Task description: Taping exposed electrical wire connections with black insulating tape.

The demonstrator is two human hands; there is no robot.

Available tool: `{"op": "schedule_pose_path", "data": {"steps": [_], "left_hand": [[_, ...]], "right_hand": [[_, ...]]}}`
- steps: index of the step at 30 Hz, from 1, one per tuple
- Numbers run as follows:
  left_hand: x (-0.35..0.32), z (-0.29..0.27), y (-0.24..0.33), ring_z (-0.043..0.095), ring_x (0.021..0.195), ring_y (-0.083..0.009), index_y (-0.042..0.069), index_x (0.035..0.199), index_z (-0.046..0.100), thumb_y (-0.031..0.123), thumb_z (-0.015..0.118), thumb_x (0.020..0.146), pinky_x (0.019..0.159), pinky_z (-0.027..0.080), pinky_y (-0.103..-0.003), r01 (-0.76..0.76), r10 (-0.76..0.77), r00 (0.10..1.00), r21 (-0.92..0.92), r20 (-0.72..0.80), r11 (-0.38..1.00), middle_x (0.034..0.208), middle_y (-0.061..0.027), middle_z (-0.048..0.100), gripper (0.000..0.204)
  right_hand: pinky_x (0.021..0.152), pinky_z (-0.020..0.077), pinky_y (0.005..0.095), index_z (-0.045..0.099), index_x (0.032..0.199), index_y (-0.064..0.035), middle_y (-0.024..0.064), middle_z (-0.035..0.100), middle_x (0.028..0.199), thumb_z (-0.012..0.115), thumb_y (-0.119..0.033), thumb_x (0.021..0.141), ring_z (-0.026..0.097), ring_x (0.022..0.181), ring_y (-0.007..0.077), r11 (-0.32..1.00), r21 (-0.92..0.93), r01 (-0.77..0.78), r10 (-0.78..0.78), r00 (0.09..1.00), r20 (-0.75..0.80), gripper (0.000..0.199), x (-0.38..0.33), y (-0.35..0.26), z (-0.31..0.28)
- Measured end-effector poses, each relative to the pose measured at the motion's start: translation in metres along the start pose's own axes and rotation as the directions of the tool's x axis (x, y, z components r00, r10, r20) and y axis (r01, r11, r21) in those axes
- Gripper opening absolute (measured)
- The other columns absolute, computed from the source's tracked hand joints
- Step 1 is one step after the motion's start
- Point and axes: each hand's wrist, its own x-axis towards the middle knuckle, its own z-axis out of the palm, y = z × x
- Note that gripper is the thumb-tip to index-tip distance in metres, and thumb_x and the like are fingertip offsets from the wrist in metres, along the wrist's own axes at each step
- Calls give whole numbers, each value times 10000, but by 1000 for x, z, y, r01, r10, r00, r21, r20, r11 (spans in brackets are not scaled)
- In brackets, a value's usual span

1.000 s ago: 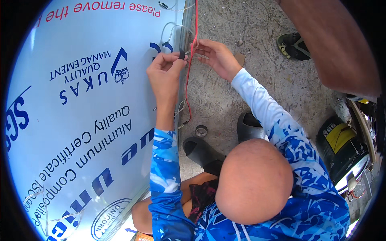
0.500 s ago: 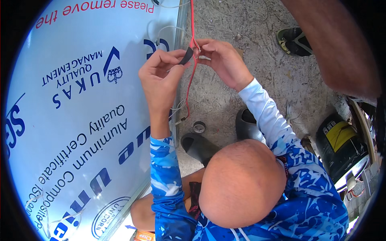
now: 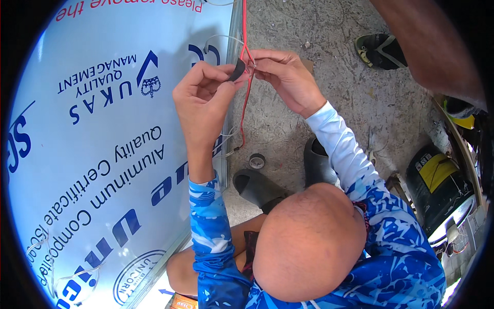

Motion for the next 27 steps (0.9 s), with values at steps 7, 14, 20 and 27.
{"op": "schedule_pose_path", "data": {"steps": [7,14,20,27], "left_hand": [[-5,-6,-4,692,840,-243,-68,843,553,-97,560,798,769,572,-307,37,-37,999,40,16,999,926,-190,656,54],[6,-3,-4,696,837,-283,-116,1017,588,-69,557,832,750,593,-339,44,-45,998,10,35,999,943,-203,662,194],[16,3,0,695,824,-231,-142,1023,604,-74,544,835,743,586,-290,85,-87,993,22,84,996,928,-205,668,209],[17,4,3,695,786,-213,-126,1002,621,-54,523,840,706,589,-281,161,-163,986,64,28,985,894,-181,678,203]], "right_hand": [[792,519,253,656,1138,-11,82,686,1032,639,-91,892,640,876,117,991,119,-66,76,994,-79,260,2,7,-3],[714,529,234,661,1123,-7,85,684,1031,652,-83,885,634,845,100,998,58,-19,21,999,-39,250,15,-2,-9],[726,536,239,679,1106,-37,71,689,1036,661,-101,882,647,887,115,1000,-3,-16,16,1000,-9,233,14,-5,-9],[758,545,267,685,1099,-52,63,692,1024,674,-114,874,650,912,126,997,25,-77,77,997,2,233,14,2,-17]]}}
